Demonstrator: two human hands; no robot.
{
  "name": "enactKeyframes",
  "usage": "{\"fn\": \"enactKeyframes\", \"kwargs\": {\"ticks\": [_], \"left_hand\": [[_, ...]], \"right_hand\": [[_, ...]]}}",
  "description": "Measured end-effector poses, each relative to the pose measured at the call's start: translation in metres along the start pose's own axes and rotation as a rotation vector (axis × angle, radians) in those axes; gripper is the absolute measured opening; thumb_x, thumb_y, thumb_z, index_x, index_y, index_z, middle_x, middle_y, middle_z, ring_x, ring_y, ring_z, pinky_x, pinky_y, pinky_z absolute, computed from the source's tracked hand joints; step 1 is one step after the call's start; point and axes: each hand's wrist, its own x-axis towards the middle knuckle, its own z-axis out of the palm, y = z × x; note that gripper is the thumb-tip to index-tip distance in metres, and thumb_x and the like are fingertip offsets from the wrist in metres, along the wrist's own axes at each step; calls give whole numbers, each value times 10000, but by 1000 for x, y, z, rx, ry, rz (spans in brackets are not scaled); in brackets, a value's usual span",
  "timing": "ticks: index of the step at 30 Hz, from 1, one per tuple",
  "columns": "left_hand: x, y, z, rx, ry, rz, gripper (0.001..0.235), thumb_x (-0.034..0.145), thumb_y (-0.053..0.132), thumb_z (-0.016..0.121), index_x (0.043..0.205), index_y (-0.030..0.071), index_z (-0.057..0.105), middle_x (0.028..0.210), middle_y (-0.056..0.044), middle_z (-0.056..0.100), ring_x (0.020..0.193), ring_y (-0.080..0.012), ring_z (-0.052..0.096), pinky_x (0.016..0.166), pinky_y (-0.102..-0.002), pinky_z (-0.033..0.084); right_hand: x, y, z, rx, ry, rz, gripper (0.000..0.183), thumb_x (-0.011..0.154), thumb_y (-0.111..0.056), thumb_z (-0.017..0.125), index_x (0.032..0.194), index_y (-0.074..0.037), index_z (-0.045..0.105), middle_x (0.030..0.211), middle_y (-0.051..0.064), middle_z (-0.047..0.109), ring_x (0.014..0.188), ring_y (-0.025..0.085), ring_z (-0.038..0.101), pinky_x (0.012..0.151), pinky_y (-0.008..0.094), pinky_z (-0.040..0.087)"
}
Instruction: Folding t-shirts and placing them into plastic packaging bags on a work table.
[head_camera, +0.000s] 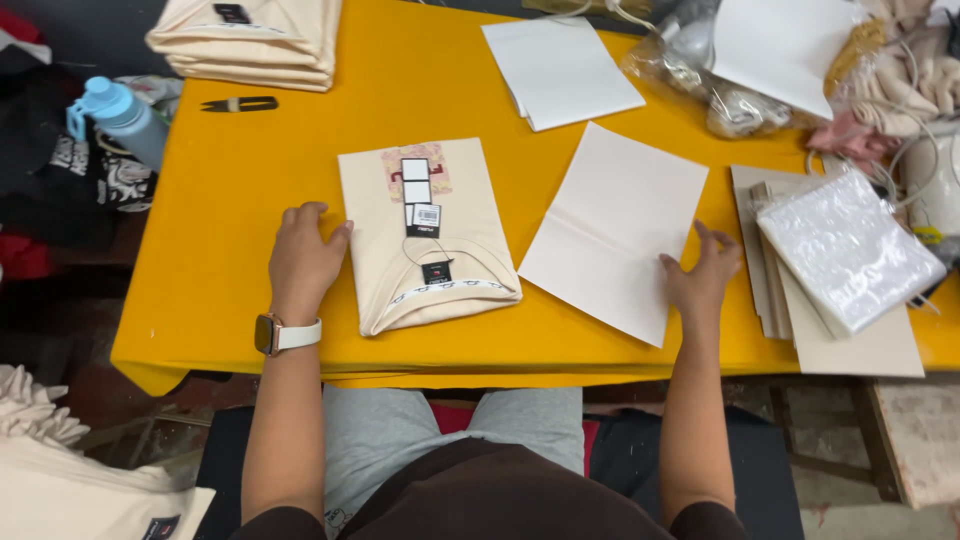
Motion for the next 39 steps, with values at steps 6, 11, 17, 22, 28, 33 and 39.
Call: {"fn": "enactKeyframes", "kwargs": {"ticks": [6, 11, 17, 22, 28, 33, 39], "left_hand": [[-24, -1, 12, -165, -150, -100, 617, 928, 325, 712, 1415, 53, 449, 1106, -247, 706, 1086, -512, 659, 914, -620, 501], [-30, 17, 9, -210, -239, -138, 753, 880, 197, 745, 1472, 76, 295, 1212, -252, 657, 1110, -464, 670, 933, -576, 527], [-30, -17, 44, -549, -281, -83, 762, 858, 79, 773, 1411, 64, 250, 1136, -258, 619, 1006, -417, 683, 856, -492, 576], [-76, 3, 39, -762, -275, -72, 766, 853, 3, 761, 1364, 30, 191, 1200, -319, 531, 1040, -473, 666, 856, -492, 604], [-101, 66, -34, -6, -134, 89, 473, 1010, 315, 645, 1323, -10, 500, 958, -220, 710, 856, -417, 735, 728, -559, 564], [-87, 120, 82, -547, -356, 612, 234, 1000, 200, 598, 1177, 58, 655, 1021, -45, 604, 957, -203, 642, 863, -295, 512], [-81, 201, 239, 615, 46, 1415, 118, 902, 100, 625, 953, 77, 728, 1090, -110, 538, 775, -227, 520, 572, -376, 371]], "right_hand": [[-64, -120, 9, 810, -827, 106, 245, 987, -181, 639, 1072, 37, 712, 859, 235, 754, 715, 309, 747, 739, 419, 608], [-173, -204, 23, 1393, -1557, 519, 672, 1005, -349, 560, 1553, -24, 348, 1533, 233, 478, 1279, 343, 595, 976, 389, 569], [-198, -219, 53, 1749, -1180, 922, 310, 987, -295, 599, 1281, -198, 611, 1547, 63, 490, 1453, 358, 453, 1192, 463, 379], [-187, -227, 74, 1791, -1033, 943, 601, 972, -413, 603, 1475, -119, 457, 1571, 193, 446, 1424, 438, 453, 1188, 568, 363], [-170, -207, 91, 1584, -769, 953, 584, 928, -54, 729, 1449, -24, 465, 1364, 273, 616, 1174, 438, 661, 947, 653, 528], [-181, -190, 38, 1440, -711, 938, 606, 884, 31, 696, 1449, -4, 480, 1293, 278, 649, 1158, 440, 664, 962, 655, 530], [-211, -132, 70, 1375, -665, 940, 501, 892, 11, 726, 1361, 13, 549, 1095, 226, 713, 988, 386, 740, 822, 603, 616]]}}
